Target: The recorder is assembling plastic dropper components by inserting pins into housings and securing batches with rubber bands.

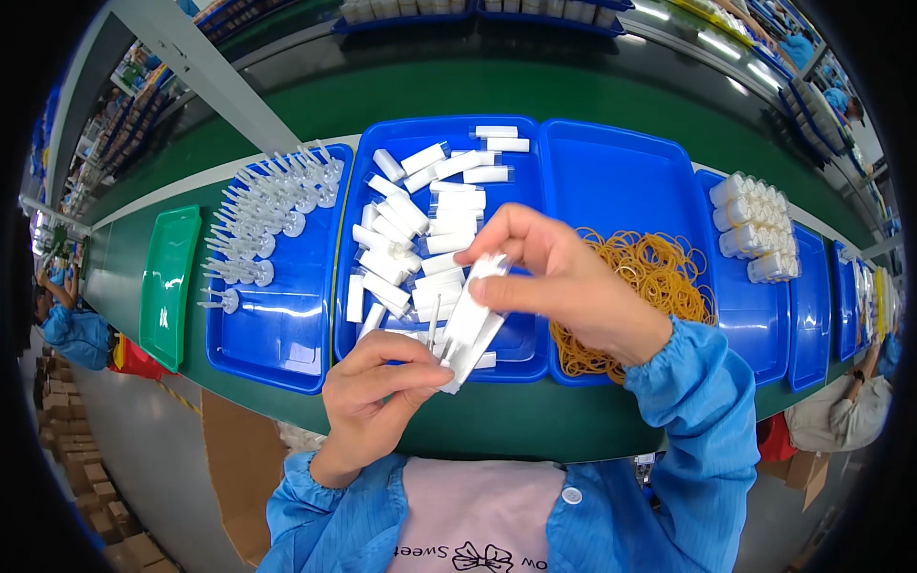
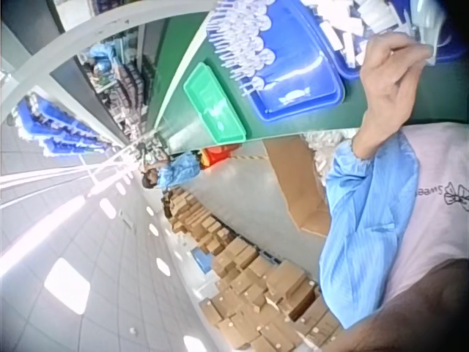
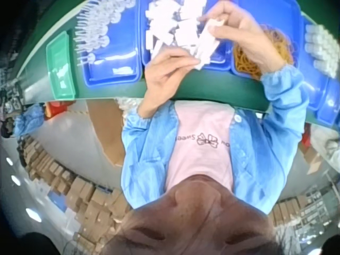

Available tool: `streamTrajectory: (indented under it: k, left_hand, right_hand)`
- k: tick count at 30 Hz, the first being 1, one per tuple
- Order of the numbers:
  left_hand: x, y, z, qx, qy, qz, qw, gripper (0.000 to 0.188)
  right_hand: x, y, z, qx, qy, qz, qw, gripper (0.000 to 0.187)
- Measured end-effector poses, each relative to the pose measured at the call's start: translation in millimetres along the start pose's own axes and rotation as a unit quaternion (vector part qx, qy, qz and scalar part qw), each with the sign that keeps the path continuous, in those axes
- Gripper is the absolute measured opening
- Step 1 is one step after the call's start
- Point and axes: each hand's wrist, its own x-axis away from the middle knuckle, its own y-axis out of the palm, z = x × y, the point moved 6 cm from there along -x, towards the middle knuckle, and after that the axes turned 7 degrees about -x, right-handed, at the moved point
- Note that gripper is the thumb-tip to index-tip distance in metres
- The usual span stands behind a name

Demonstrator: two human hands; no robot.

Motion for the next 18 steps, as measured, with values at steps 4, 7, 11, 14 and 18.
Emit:
streamTrajectory:
  k: [4,7,11,14,18]
  left_hand:
    - [5.4,-4.9,-0.1,0.017,-0.053,0.102,0.993,0.022]
    - [15.9,-3.6,-11.5,0.086,-0.098,0.150,0.980,0.025]
    - [31.2,-5.7,-43.2,0.120,-0.156,0.092,0.976,0.022]
    - [37.9,-16.2,-62.4,0.186,-0.195,0.165,0.949,0.022]
    - [36.6,-28.9,-64.2,0.176,-0.174,0.206,0.947,0.021]
  right_hand:
    - [8.7,18.2,14.3,-0.016,0.009,-0.010,1.000,0.029]
    - [8.3,23.2,17.7,0.026,-0.015,-0.011,0.999,0.030]
    - [-18.1,23.9,5.2,0.075,0.010,-0.078,0.994,0.029]
    - [-59.4,2.9,-1.9,0.363,-0.185,0.015,0.913,0.018]
    - [-86.8,14.7,24.6,0.686,-0.227,0.015,0.691,0.011]
